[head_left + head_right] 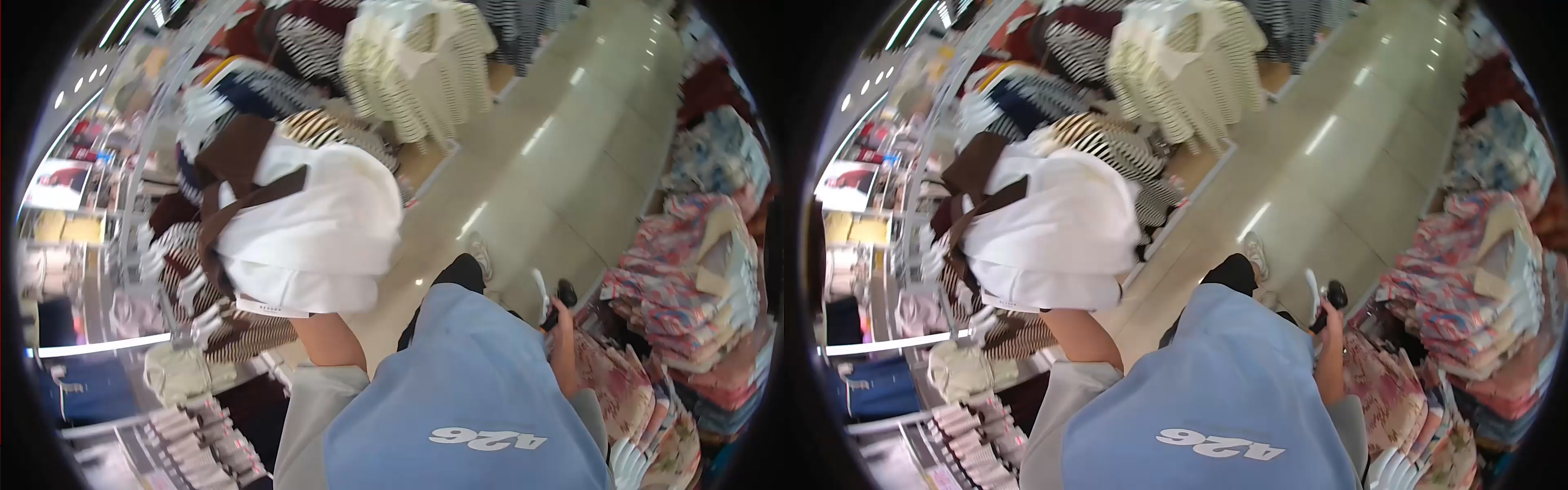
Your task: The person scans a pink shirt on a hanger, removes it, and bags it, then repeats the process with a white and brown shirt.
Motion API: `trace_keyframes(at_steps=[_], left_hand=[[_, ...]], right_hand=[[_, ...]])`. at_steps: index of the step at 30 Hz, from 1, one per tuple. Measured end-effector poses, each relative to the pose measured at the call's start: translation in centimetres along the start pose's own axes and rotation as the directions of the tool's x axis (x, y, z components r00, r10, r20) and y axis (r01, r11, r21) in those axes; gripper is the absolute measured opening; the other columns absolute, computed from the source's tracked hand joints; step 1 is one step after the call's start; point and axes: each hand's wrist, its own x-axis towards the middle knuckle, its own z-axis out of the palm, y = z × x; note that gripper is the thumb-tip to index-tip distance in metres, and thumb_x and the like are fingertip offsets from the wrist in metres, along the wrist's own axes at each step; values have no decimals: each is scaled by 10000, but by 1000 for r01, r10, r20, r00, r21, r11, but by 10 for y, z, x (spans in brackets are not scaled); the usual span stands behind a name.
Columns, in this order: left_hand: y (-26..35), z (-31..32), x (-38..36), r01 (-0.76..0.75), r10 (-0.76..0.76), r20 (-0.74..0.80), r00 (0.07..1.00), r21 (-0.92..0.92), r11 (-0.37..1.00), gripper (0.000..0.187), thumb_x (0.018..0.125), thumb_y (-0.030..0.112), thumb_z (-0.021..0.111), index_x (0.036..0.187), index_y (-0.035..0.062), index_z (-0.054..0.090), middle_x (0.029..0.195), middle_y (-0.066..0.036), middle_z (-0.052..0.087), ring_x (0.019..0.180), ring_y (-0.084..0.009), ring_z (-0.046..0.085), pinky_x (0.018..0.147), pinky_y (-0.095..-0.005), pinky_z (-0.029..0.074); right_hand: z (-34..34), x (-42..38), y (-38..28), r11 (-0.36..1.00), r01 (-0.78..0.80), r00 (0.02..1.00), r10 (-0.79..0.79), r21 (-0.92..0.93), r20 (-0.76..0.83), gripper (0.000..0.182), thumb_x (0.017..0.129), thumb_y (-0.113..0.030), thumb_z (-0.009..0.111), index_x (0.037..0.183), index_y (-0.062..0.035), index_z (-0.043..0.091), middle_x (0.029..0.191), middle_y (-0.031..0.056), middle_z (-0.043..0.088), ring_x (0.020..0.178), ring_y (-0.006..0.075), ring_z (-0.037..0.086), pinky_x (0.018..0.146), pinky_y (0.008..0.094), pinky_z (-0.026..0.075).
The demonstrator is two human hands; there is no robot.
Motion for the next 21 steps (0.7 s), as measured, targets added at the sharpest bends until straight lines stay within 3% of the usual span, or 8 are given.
trace_keyframes(at_steps=[5,9,13,15,16,17,20,21], left_hand=[[-110,96,10,408,-361,344,867,-75,910,449,895,311,423,1118,-51,566,1081,-164,626,997,-269,608,923,-408,477],[-204,193,-3,677,-525,588,615,-53,734,459,900,313,411,1115,-62,565,1081,-176,623,1000,-275,608,927,-413,476],[-276,269,-6,858,-593,733,333,26,513,469,905,316,399,1112,-72,563,1081,-188,620,1003,-282,607,931,-418,474],[-275,321,-24,833,-585,684,437,-62,549,417,856,324,520,1035,-46,591,1067,-206,621,953,-301,624,893,-419,496],[-296,342,-10,920,-590,792,155,102,378,344,808,294,571,961,-14,591,1012,-183,638,897,-267,635,857,-380,508],[-315,357,-14,902,-394,904,166,23,432,301,790,256,565,932,-8,585,906,-136,647,822,-198,635,752,-296,520],[-357,404,-15,872,-439,890,-120,306,383,239,780,210,550,895,2,578,772,-48,616,697,-94,600,583,-207,477],[-361,420,-16,842,-421,899,-120,316,437,216,784,188,535,896,8,575,773,-28,618,693,-81,591,598,-206,477]], right_hand=[[56,-31,-146,921,182,955,-250,344,162,289,774,-39,670,1033,1,546,875,80,569,686,148,525,614,270,431],[89,-45,-261,786,369,835,-514,496,194,276,767,-10,654,1020,-5,544,940,95,574,678,161,509,617,279,412],[118,-49,-363,743,446,802,-580,499,146,261,783,-49,640,1014,-25,521,973,88,528,695,155,479,620,274,400],[140,-53,-408,692,554,756,-651,462,67,253,798,-59,645,1024,-38,532,958,92,580,731,175,546,649,287,446],[151,-56,-430,699,603,747,-664,385,38,240,803,-59,640,1018,-45,534,1014,108,591,780,187,577,680,285,471],[162,-55,-444,699,641,738,-674,318,-8,264,807,-59,635,1052,-39,539,1039,123,602,789,188,594,684,283,485],[189,-46,-472,704,710,703,-710,26,39,437,750,-39,701,1150,-26,526,982,72,594,799,128,576,690,277,481],[194,-38,-480,664,732,676,-735,-155,48,494,721,-26,730,1169,-20,523,966,53,589,814,106,566,693,277,479]])
